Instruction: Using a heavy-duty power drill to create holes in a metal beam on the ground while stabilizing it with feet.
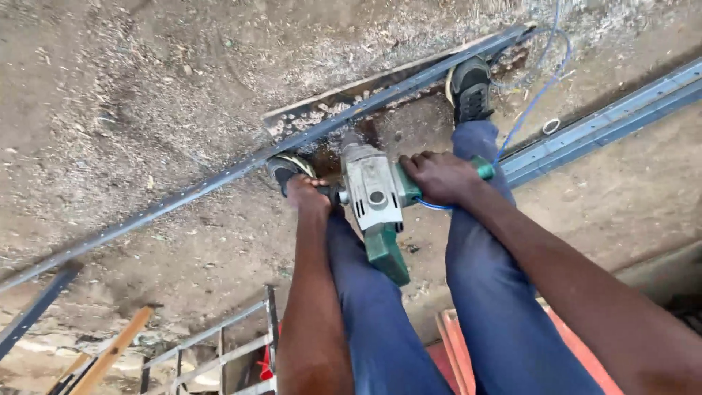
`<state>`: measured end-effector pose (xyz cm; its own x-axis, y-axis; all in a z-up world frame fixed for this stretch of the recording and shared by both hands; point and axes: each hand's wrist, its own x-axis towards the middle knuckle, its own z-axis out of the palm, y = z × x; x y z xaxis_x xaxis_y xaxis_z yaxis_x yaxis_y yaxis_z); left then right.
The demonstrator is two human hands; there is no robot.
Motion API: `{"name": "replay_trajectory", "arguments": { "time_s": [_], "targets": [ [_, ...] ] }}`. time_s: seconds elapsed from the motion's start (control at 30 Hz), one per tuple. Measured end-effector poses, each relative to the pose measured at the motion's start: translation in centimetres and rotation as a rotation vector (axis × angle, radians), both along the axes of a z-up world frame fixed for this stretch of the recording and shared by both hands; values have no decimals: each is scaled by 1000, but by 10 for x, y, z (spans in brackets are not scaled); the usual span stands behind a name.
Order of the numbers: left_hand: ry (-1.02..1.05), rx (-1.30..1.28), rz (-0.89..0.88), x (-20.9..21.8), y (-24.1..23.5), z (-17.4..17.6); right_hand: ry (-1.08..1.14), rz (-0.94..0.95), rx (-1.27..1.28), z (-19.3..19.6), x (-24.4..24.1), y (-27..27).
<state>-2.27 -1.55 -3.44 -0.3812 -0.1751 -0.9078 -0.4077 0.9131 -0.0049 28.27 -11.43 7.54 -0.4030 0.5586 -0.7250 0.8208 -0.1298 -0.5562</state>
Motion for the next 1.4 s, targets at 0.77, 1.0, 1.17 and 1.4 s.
{"name": "replay_trajectory", "arguments": {
  "time_s": [0.77,1.0,1.17,1.4],
  "targets": [
    [145,33,11,26,11,34,6,-9,159,9,-7,1],
    [198,88,18,-16,-23,-45,-16,7,155,16,-1,20],
    [202,8,80,-6,-21,-2,-5,54,143,3,6,18],
    [160,-1,112,17,7,6,-49,62,107,15,6,34]
  ]
}}
